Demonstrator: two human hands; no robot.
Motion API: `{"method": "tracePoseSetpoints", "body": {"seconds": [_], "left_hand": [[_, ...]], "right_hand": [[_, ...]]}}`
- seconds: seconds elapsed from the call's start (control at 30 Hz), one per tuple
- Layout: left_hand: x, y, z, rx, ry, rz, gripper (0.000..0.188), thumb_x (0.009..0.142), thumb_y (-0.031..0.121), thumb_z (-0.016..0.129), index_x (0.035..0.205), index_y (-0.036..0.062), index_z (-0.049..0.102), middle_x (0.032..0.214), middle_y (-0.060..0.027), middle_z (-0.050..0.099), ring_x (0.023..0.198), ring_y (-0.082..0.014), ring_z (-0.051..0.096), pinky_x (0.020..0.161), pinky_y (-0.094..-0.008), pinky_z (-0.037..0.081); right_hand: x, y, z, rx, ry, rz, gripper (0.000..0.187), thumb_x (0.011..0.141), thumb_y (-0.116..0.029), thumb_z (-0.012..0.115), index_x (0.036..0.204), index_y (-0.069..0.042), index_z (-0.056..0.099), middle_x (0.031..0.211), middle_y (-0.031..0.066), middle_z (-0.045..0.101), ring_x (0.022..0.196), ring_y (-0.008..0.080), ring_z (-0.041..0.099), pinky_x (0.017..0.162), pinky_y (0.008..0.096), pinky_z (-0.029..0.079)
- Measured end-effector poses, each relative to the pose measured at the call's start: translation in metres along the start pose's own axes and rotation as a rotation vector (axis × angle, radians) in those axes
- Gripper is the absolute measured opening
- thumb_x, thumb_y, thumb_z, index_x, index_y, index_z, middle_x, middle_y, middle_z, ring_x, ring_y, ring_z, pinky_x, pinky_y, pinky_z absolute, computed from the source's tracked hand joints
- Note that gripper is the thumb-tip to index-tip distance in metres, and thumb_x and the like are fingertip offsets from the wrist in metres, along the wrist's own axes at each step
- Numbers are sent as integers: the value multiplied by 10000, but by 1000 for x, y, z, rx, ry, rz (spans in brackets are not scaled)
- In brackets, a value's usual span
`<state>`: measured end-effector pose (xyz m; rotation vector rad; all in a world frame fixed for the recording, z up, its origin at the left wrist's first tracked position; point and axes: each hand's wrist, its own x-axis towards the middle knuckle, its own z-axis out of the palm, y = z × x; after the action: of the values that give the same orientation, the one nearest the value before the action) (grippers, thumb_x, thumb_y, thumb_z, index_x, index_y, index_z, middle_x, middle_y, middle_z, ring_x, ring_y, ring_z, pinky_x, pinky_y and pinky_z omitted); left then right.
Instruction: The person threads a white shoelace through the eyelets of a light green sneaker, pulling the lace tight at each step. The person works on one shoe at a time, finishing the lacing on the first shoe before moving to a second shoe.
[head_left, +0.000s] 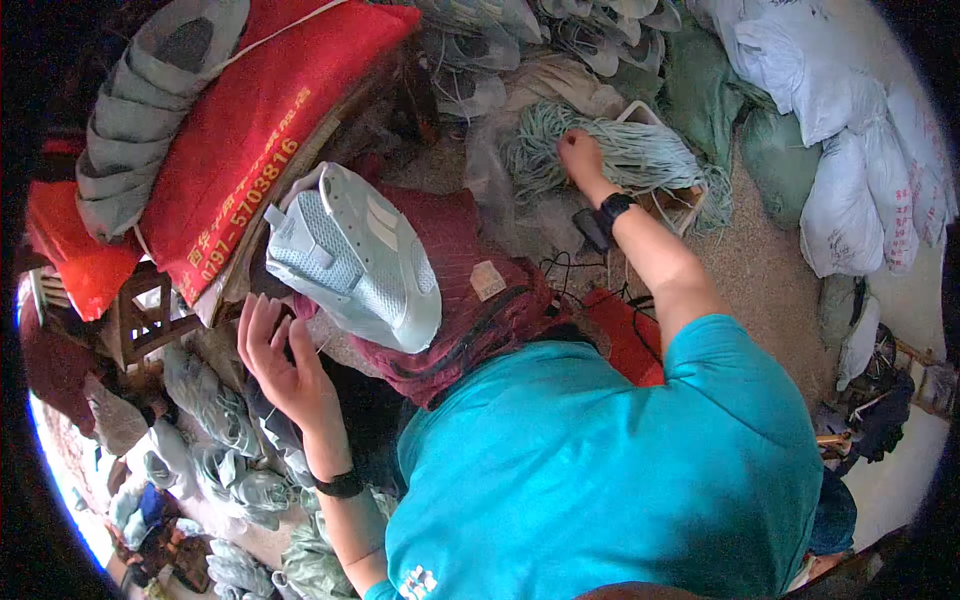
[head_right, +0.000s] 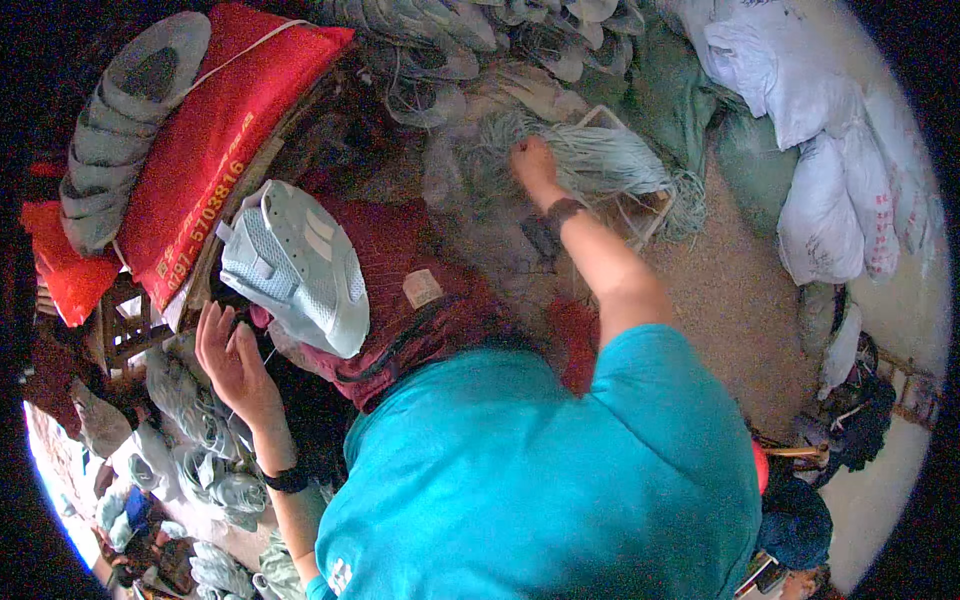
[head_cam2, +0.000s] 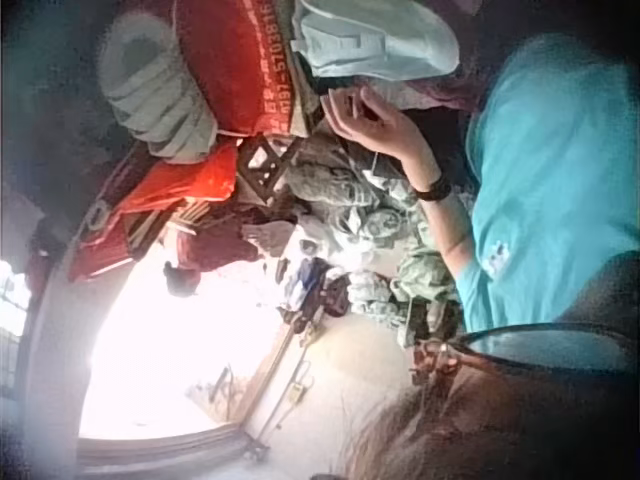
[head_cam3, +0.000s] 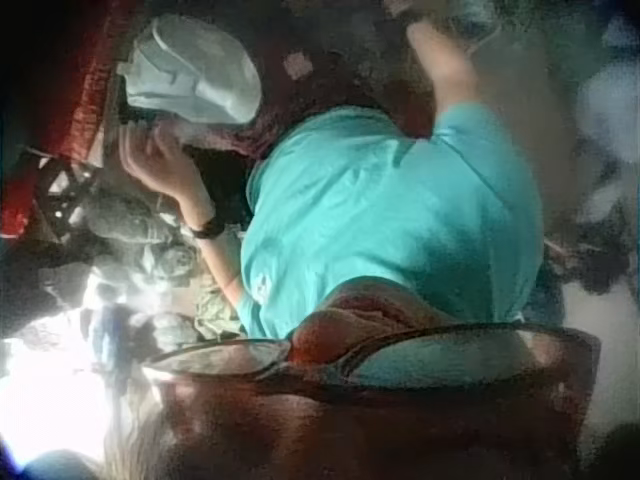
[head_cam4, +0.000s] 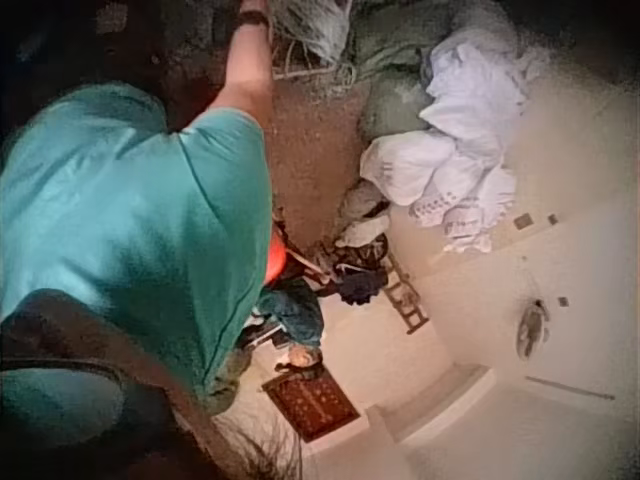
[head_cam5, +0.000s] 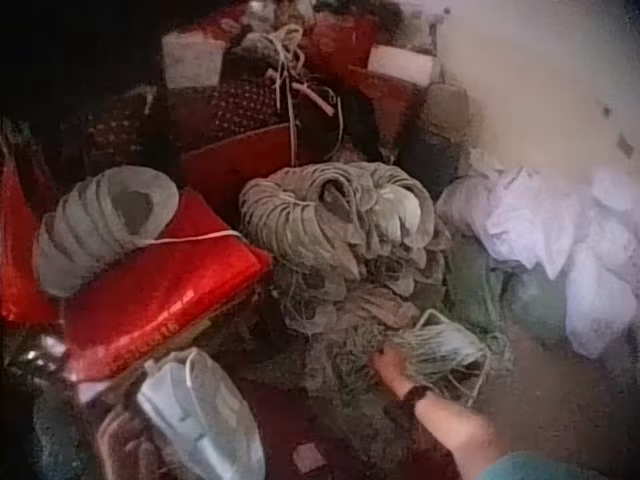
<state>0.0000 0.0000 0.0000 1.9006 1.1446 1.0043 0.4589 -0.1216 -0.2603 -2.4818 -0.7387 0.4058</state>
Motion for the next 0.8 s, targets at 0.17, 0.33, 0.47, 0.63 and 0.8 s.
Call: {"method": "tracePoseSetpoints", "body": {"seconds": [0.17,0.33,0.47,0.63,0.8], "left_hand": [[1,43,-3,-206,-269,-24,344,925,47,536,1251,-59,508,1289,-175,524,862,-146,602,789,-269,488],[0,87,26,-718,-642,-280,506,913,149,634,1352,-5,436,1211,-126,574,891,-140,624,773,-265,497],[-10,70,9,-488,-735,-303,215,960,151,579,1110,0,612,890,-6,636,751,-53,540,661,-212,460],[-15,47,-18,-193,-632,-50,193,952,201,575,922,51,693,787,-16,576,766,-148,491,732,-279,411],[-24,33,-22,-151,-555,156,184,935,168,566,858,55,690,895,-49,577,884,-226,475,839,-332,374]], "right_hand": [[-72,-135,-56,400,-277,-318,173,909,-180,579,934,-16,628,758,12,598,721,95,556,660,262,472],[-190,-260,-140,570,-502,-1020,90,879,-115,650,914,-39,617,787,82,626,699,163,617,628,322,486],[-193,-279,-171,531,-432,-984,25,875,-44,618,900,-41,614,767,49,615,664,127,588,585,271,450],[-155,-263,-167,362,-205,-757,63,877,-68,634,862,-40,579,658,-14,515,616,58,469,547,223,382],[-129,-245,-178,-517,-307,-929,82,826,-62,610,875,-17,561,756,128,590,712,315,589,636,404,471]]}}
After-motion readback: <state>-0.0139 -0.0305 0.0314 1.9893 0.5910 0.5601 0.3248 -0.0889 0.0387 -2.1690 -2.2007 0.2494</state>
